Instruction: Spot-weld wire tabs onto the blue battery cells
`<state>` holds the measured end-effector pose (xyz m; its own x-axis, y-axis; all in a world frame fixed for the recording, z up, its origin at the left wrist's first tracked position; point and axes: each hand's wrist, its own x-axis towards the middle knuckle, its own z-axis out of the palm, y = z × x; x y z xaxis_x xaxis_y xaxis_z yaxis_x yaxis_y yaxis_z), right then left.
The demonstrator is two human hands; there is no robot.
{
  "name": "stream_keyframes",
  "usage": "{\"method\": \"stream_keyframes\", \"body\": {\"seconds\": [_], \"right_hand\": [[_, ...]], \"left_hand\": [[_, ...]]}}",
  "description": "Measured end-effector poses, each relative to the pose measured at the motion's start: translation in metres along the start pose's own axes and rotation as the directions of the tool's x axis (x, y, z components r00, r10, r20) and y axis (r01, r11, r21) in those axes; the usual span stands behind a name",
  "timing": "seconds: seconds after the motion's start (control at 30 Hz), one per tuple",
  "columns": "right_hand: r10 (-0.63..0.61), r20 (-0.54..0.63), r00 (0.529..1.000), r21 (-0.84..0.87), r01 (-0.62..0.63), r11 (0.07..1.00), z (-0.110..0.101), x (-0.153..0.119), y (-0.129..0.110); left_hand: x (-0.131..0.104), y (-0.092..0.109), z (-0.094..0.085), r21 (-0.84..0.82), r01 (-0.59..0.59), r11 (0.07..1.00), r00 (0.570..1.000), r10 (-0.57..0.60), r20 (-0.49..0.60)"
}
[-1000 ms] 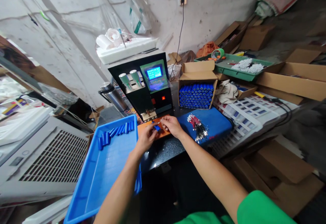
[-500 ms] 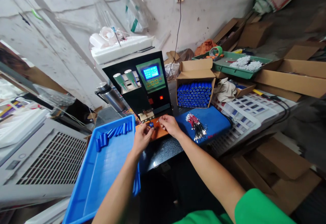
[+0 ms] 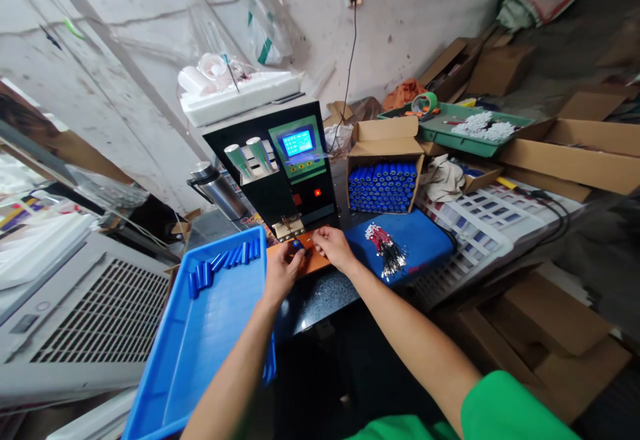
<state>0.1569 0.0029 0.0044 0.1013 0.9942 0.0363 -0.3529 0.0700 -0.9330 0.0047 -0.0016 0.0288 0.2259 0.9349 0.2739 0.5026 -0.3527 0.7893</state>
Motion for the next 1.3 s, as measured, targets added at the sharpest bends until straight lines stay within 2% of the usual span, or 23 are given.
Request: {"method": "stream_keyframes", "body": {"seconds": [0.33,0.53,0.73,1.3], "right_hand": [[-0.069,0.014,0.998,-0.136,0.07,0.988,0.017,0.0,-0.003],[-0.117,0.025,0.993,-0.244,0.12,0.962,0.018,0.001,-0.005],[-0.111,0.024,0.994,-0.313,0.113,0.943,0.021,0.0,-0.005],[-0.053,-0.002,0.999,-0.304,0.05,0.951,0.025,0.0,-0.004]], "left_hand": [[-0.004,-0.006,0.003,-0.047,-0.032,0.998,0.999,0.03,-0.042],[-0.005,-0.007,0.004,-0.082,-0.005,0.997,0.999,0.002,-0.04],[-0.004,-0.01,0.004,-0.076,-0.017,0.997,0.999,0.015,-0.031],[-0.004,-0.013,0.005,-0.115,-0.02,0.993,1.0,0.017,-0.027]]}}
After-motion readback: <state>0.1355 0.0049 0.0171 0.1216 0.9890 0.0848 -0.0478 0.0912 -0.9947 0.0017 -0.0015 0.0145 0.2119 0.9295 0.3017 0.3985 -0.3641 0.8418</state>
